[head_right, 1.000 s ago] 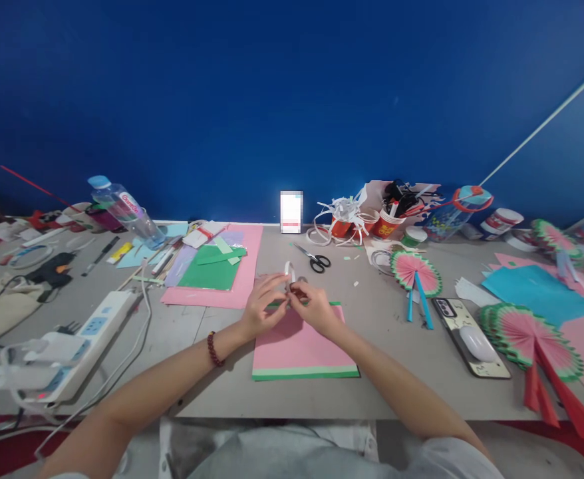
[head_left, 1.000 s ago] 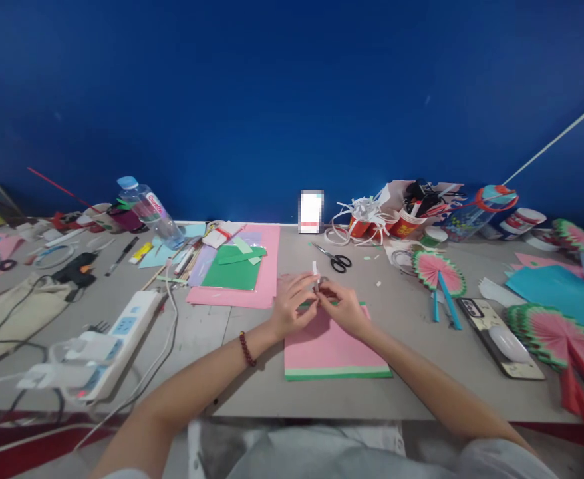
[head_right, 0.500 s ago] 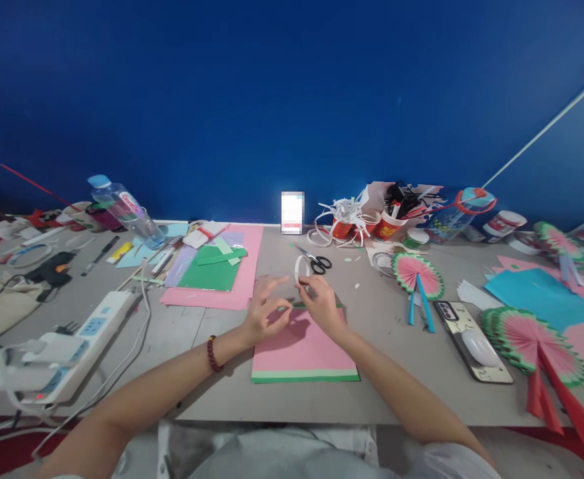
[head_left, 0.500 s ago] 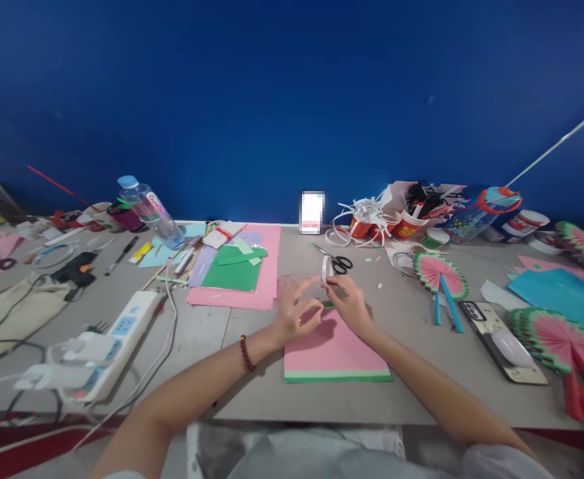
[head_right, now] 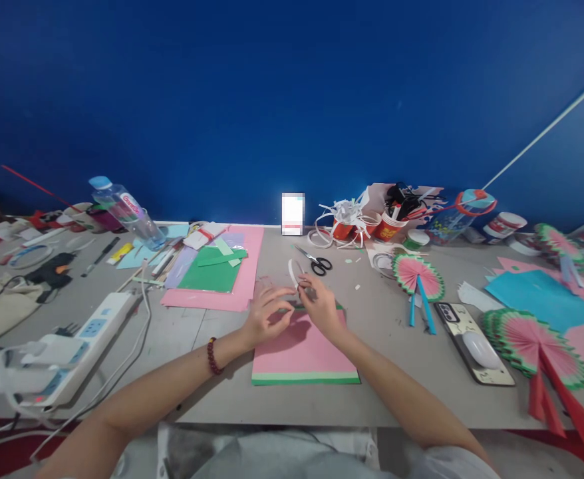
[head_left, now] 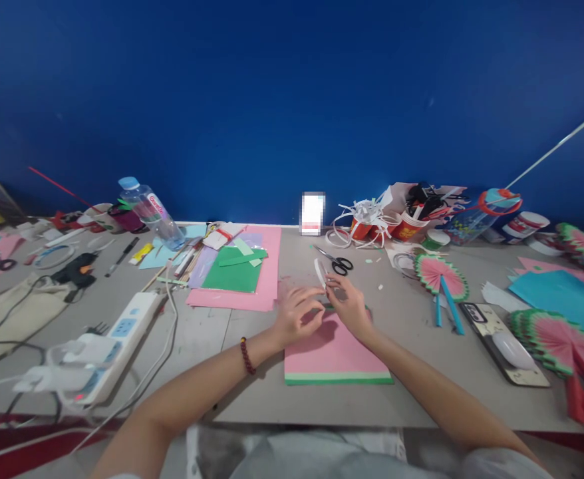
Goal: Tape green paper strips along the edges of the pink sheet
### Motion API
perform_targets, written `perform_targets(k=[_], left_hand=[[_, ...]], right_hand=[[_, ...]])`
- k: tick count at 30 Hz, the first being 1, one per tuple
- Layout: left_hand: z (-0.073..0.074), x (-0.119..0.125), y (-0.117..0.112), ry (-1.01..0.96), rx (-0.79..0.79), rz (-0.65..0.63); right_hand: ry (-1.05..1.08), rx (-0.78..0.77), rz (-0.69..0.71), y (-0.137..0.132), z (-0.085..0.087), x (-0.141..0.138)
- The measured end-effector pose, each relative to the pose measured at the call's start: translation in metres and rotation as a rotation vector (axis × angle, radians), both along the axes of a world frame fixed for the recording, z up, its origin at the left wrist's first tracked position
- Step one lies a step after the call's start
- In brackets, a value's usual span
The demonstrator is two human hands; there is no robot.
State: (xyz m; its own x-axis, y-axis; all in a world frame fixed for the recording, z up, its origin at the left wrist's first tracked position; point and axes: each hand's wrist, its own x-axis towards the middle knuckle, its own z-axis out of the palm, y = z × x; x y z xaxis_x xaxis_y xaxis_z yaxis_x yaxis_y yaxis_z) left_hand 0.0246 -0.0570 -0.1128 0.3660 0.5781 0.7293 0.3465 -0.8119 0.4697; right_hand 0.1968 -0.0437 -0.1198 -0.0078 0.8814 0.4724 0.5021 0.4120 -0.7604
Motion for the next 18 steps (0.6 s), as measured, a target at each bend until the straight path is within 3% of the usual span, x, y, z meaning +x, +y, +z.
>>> perform_targets(k=[6,11,14,18], left_hand=[[0.003,-0.001,-0.003,-0.041,-0.015,0.029],[0.012,0.001,-0.002,-0.147,-0.198,0.146],[0.026,0.001,0.007,-0.346,-0.402,0.213],[0.049,-0.001,0.03,-0.68,-0.855,0.122]], right_hand=[[0.016,-0.049,0.033,0.0,0.003,0.001],[0.215,-0.17,0.038,0.008,0.006,0.002],[0.408,-0.288,0.0,0.015,0.014,0.005],[0.591,-0.397,0.001,0.021,0.042,0.008]])
